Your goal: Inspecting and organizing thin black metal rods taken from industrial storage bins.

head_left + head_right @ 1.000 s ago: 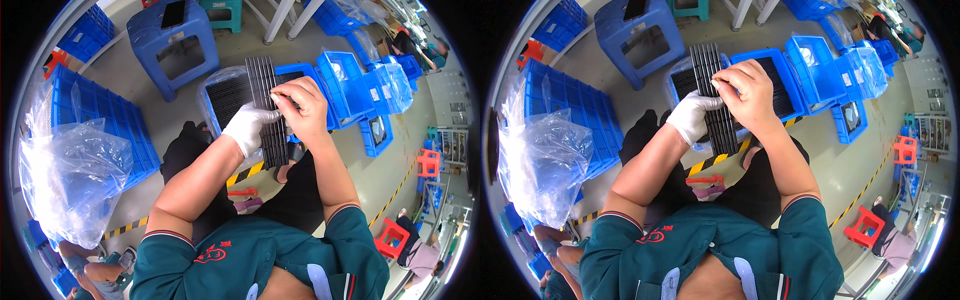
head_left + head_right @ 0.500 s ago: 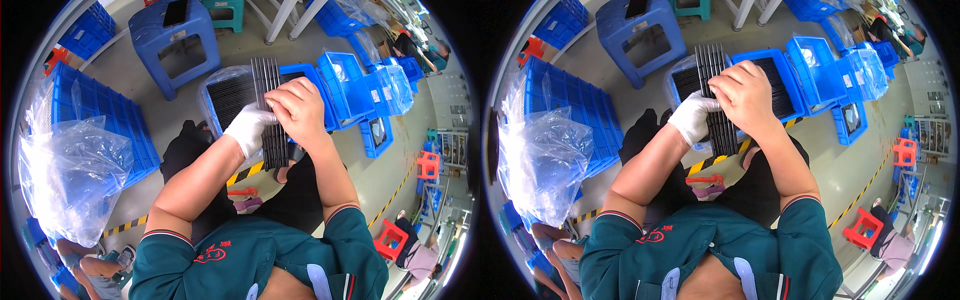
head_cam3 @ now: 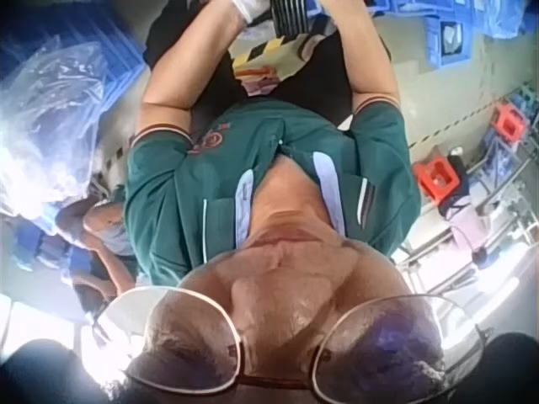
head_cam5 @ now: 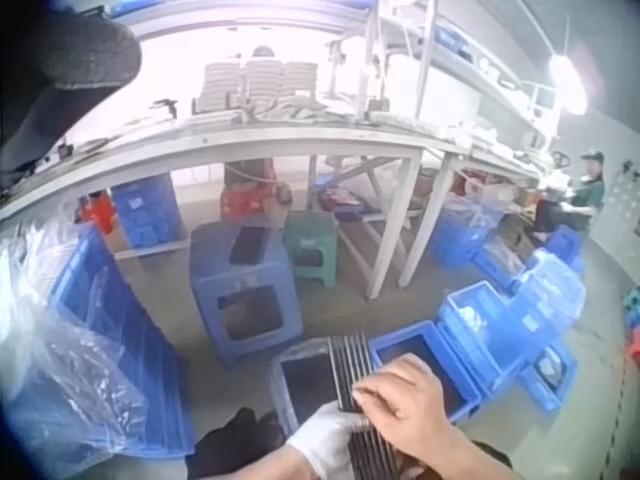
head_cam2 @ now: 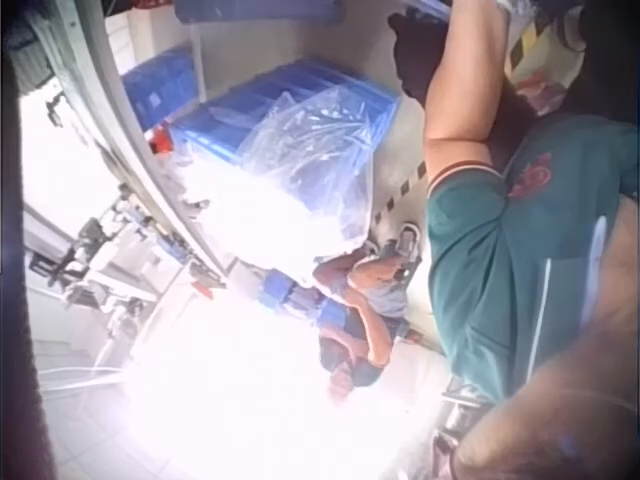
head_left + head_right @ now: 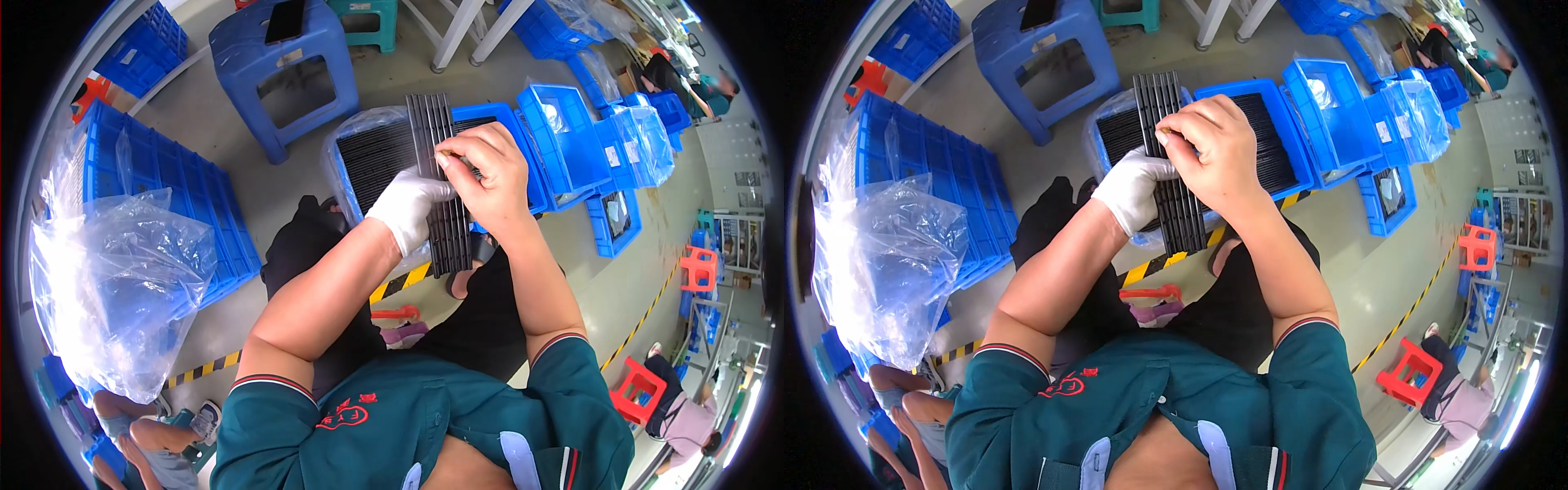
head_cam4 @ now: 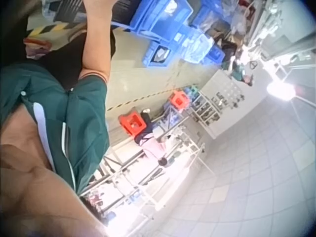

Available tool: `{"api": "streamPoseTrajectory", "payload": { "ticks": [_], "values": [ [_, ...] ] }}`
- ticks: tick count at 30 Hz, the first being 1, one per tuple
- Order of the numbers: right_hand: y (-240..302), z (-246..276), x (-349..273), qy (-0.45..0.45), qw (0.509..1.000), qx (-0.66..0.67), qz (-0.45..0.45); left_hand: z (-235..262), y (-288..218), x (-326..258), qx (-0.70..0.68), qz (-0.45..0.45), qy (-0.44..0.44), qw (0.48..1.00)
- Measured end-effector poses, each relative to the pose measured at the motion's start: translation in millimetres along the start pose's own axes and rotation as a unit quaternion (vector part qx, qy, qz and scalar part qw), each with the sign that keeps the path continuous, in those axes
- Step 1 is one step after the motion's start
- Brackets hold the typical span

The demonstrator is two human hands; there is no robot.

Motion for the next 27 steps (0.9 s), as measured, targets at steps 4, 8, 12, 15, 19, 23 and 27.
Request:
{"api": "streamPoseTrajectory", "payload": {
  "ticks": [4,8,12,15,19,23,27],
  "values": [
    [22.5,-4.3,4.3,0.041,0.993,-0.067,0.083,5.2,1.8,2.5,0.024,-0.01,-0.013,1.0],
    [30.6,-12.1,4.1,0.065,0.986,-0.123,0.094,9.1,3.1,7.1,0.0,-0.031,-0.019,0.999],
    [10.6,-14.0,-2.9,0.068,0.993,-0.076,0.053,-3.6,-1.9,-1.1,-0.006,-0.033,0.013,0.999],
    [8.8,-8.6,-2.6,0.038,0.997,-0.047,0.042,-5.2,-2.4,-1.2,-0.006,-0.023,0.037,0.999],
    [10.7,10.2,3.4,-0.009,1.0,-0.012,0.015,-9.6,-5.1,-5.7,-0.002,-0.009,0.032,0.999],
    [-15.8,-0.6,-7.6,0.015,0.992,0.093,-0.09,-14.8,-7.8,-10.8,-0.007,0.002,0.028,1.0],
    [-20.0,-1.8,-7.9,-0.005,0.987,0.107,-0.117,-11.6,-9.6,-9.8,-0.005,-0.011,0.025,1.0]
  ]
}}
Point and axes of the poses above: each hand's wrist, its own x-axis towards the middle knuckle, its own z-axis out of the back of the hand, y = z × x, the point moved 10 cm from there along x, towards the middle knuckle, and after that the axes turned 7 degrees about z, right-handed, at the moved point
